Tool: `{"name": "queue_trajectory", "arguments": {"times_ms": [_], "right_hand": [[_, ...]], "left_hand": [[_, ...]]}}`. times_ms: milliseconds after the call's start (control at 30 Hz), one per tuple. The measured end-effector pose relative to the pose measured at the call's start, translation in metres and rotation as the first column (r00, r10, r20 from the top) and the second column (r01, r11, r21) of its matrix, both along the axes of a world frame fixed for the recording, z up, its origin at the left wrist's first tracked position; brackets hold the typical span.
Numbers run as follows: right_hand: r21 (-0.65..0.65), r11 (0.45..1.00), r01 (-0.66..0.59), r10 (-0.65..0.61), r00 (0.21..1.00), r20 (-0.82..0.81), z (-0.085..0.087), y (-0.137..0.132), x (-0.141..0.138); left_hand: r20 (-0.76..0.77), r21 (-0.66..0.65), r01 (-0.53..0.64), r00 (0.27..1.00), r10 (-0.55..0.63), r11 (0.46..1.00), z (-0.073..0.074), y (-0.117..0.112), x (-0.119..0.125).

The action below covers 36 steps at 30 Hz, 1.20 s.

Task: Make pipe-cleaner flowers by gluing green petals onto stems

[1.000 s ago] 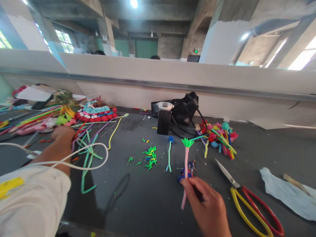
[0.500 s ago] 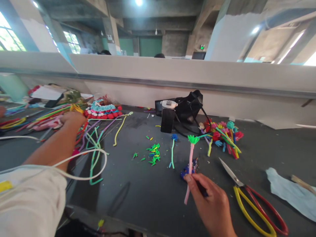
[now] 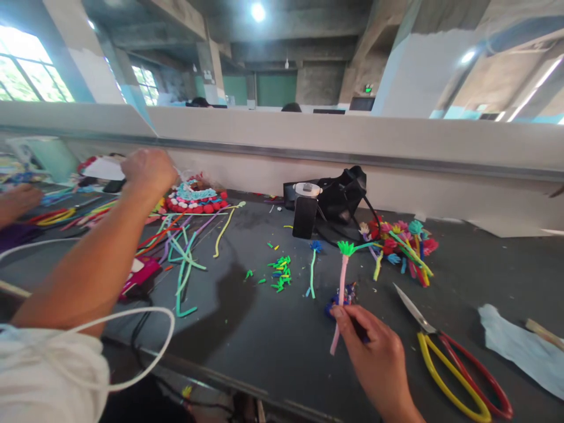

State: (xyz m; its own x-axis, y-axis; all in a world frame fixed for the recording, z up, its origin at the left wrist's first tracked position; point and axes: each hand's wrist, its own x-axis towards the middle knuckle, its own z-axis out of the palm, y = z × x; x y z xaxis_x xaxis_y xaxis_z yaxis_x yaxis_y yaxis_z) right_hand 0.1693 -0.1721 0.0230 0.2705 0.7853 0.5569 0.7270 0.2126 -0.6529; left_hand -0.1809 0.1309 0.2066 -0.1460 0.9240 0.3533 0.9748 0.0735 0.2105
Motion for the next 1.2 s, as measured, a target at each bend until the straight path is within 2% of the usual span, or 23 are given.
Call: {"name": "queue_trajectory", "arguments": {"times_ms": [33, 100, 233, 267, 333, 400, 467, 567, 633, 667, 733, 767, 800, 833, 933, 1000, 1100, 1200], "right_hand": [[0.008, 1.0, -0.002, 0.002, 1.0, -0.003, 0.0, 0.0, -0.001], [0.013, 1.0, -0.003, 0.003, 1.0, -0.009, 0.0, 0.0, -0.002], [-0.037, 0.999, -0.032, 0.031, 0.999, -0.011, -0.007, 0.0, -0.003], [-0.057, 0.997, -0.046, 0.045, 0.999, -0.012, -0.01, 0.0, -0.003], [-0.102, 0.992, -0.072, 0.071, 0.997, -0.014, -0.015, -0.001, -0.004], [-0.149, 0.984, -0.095, 0.094, 0.995, -0.01, -0.019, -0.002, -0.008], [-0.192, 0.973, -0.127, 0.128, 0.992, -0.006, -0.022, -0.004, -0.014], [-0.234, 0.956, -0.179, 0.179, 0.984, -0.021, -0.026, -0.005, -0.022], [-0.249, 0.949, -0.195, 0.187, 0.981, -0.057, -0.028, -0.004, -0.026], [-0.255, 0.946, -0.202, 0.188, 0.979, -0.078, -0.028, -0.003, -0.027], [-0.271, 0.938, -0.214, 0.191, 0.975, -0.11, -0.028, -0.001, -0.027], [-0.284, 0.934, -0.218, 0.192, 0.974, -0.116, -0.029, 0.001, -0.028], [-0.299, 0.929, -0.22, 0.193, 0.974, -0.116, -0.029, 0.002, -0.028], [-0.315, 0.924, -0.216, 0.19, 0.975, -0.112, -0.029, 0.004, -0.029], [-0.371, 0.907, -0.197, 0.184, 0.98, -0.07, -0.033, 0.008, -0.035], [-0.419, 0.892, -0.172, 0.181, 0.983, -0.017, -0.035, 0.009, -0.039], [-0.497, 0.862, -0.099, 0.158, 0.984, 0.079, -0.035, 0.01, -0.044], [-0.551, 0.833, -0.045, 0.137, 0.982, 0.128, -0.032, 0.01, -0.046]], "left_hand": [[-0.012, 0.039, -0.018, 1.0, 0.019, 0.999, -0.007, -0.012, 0.01], [0.001, 0.101, -0.028, 1.0, 0.028, 0.995, -0.032, -0.031, 0.029], [0.176, 0.105, 0.01, 0.984, -0.029, 0.994, -0.105, -0.05, 0.056], [0.33, 0.081, 0.046, 0.941, -0.07, 0.996, -0.123, -0.052, 0.06], [0.432, 0.054, 0.088, 0.896, -0.102, 0.995, -0.152, -0.055, 0.066], [0.524, 0.063, 0.118, 0.841, -0.133, 0.991, -0.167, -0.057, 0.068], [0.616, 0.098, 0.13, 0.771, -0.163, 0.987, -0.171, -0.06, 0.069], [0.732, 0.186, 0.123, 0.644, -0.221, 0.975, -0.162, -0.068, 0.07], [0.806, 0.262, 0.142, 0.513, -0.297, 0.955, -0.156, -0.076, 0.074], [0.848, 0.307, 0.164, 0.4, -0.348, 0.937, -0.154, -0.081, 0.078], [0.901, 0.425, 0.225, -0.011, -0.434, 0.877, -0.15, -0.09, 0.088], [0.884, 0.465, 0.246, -0.18, -0.431, 0.85, -0.149, -0.094, 0.095], [0.861, 0.49, 0.269, -0.298, -0.412, 0.829, -0.148, -0.098, 0.102], [0.848, 0.495, 0.301, -0.371, -0.379, 0.815, -0.147, -0.101, 0.11], [0.828, 0.476, 0.443, -0.517, -0.217, 0.76, -0.144, -0.108, 0.134], [0.807, 0.481, 0.535, -0.579, -0.114, 0.695, -0.143, -0.11, 0.149], [0.79, 0.513, 0.61, -0.611, -0.054, 0.604, -0.151, -0.111, 0.166], [0.793, 0.517, 0.628, -0.608, -0.048, 0.582, -0.165, -0.111, 0.174]]}}
